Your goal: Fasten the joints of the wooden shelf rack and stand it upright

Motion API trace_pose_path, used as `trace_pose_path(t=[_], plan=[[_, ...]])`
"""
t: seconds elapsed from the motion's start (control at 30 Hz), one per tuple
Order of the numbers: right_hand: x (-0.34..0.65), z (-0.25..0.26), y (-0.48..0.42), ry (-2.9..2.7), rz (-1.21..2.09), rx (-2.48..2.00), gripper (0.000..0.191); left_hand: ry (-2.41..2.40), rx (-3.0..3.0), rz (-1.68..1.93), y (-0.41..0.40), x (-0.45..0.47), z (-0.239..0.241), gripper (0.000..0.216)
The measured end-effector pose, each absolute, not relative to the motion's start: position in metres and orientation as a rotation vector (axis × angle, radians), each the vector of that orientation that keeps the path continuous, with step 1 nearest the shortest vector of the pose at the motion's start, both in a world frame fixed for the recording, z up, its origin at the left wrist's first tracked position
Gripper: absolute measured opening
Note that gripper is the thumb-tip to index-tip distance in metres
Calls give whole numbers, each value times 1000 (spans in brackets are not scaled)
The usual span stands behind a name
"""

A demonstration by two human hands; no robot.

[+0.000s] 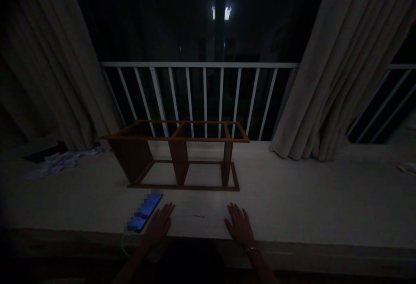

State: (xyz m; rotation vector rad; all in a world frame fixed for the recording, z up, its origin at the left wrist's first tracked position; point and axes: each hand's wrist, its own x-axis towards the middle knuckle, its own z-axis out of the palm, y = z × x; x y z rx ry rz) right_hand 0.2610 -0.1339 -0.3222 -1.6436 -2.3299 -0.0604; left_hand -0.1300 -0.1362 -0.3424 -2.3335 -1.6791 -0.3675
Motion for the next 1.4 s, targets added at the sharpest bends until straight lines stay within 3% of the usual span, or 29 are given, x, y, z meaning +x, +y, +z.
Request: trace_pose_path(t=[1.4], plan=[[261,-326,-134,-2318,-76,-1664,53,-1712,-2343,-375,-136,-129,-345,51]])
